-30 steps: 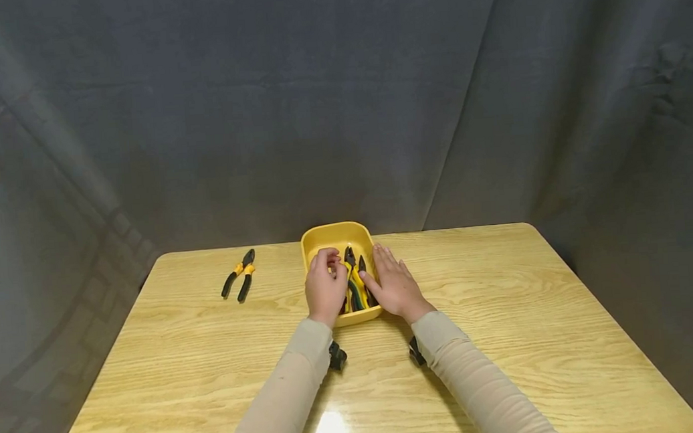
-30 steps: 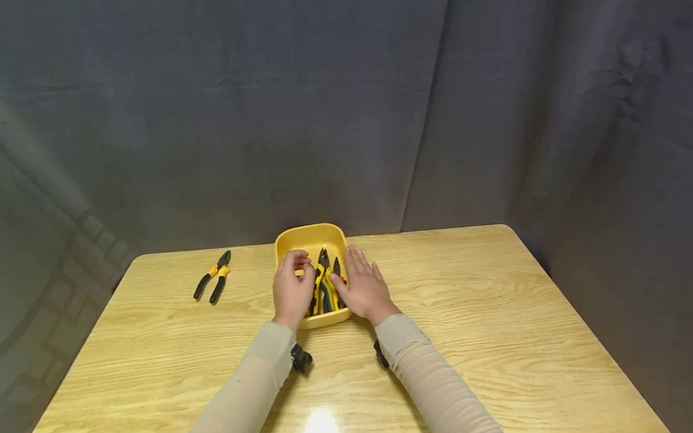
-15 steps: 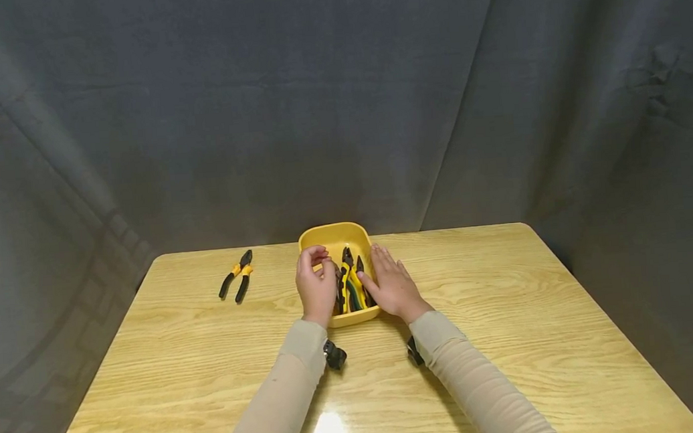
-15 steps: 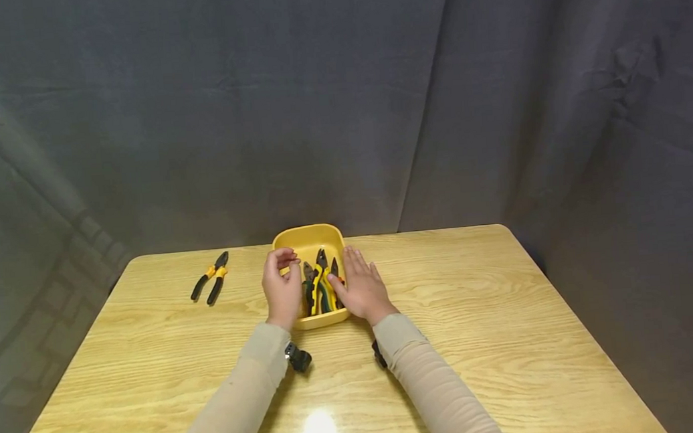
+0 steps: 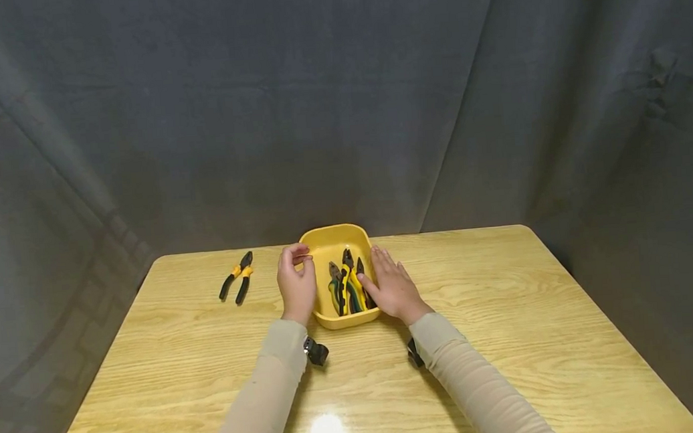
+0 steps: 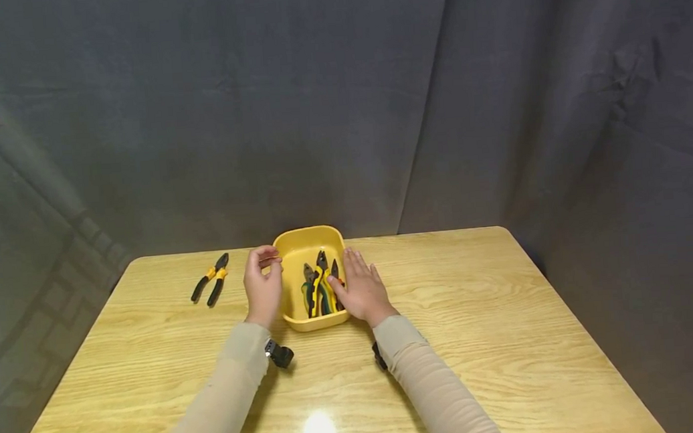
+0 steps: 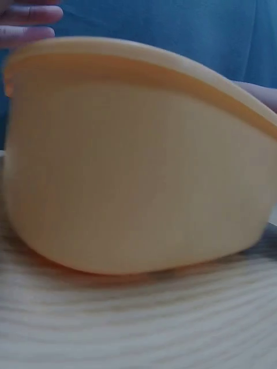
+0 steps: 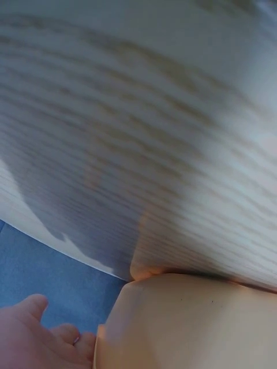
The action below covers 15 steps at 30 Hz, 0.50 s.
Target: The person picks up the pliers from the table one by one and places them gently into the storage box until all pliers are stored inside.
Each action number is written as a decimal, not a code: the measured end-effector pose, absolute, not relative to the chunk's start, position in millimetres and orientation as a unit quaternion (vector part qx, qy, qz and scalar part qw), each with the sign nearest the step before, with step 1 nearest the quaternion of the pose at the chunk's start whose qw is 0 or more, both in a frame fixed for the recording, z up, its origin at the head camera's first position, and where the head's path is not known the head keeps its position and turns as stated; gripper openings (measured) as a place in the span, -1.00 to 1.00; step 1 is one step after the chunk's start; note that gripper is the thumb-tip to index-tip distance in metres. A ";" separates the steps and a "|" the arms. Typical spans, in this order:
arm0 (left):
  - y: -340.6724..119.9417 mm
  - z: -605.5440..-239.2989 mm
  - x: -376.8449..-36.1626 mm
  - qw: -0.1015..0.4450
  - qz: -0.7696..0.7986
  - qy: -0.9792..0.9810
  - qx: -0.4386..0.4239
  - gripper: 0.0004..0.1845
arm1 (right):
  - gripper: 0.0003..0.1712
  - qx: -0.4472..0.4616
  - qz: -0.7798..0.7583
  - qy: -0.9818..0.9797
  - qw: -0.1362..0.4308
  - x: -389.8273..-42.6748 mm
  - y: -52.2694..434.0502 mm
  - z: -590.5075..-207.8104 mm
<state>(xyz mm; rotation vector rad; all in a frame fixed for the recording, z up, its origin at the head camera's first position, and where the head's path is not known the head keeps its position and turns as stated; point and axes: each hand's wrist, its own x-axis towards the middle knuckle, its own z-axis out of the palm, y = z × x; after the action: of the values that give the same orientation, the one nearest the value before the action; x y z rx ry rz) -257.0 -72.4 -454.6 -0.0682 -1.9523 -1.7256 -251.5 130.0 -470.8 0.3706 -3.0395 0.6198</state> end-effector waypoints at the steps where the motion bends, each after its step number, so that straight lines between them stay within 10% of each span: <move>1: -75.4 -454.3 -257.6 0.258 -0.630 -0.732 -0.025 -0.78 | -0.12 0.117 0.201 -0.973 0.008 -251.2 129.8 -470.8; 15: -114.3 -455.3 -262.7 0.149 -0.402 -0.903 -0.034 -0.64 | -0.13 0.112 0.215 -0.970 0.011 -250.6 128.2 -470.3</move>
<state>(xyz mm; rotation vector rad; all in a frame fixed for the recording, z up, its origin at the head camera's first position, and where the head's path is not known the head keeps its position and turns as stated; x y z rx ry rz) -262.7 -114.3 -455.3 -0.0981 -2.5958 -1.1545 -250.6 128.2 -470.3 0.3509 -3.0262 0.6695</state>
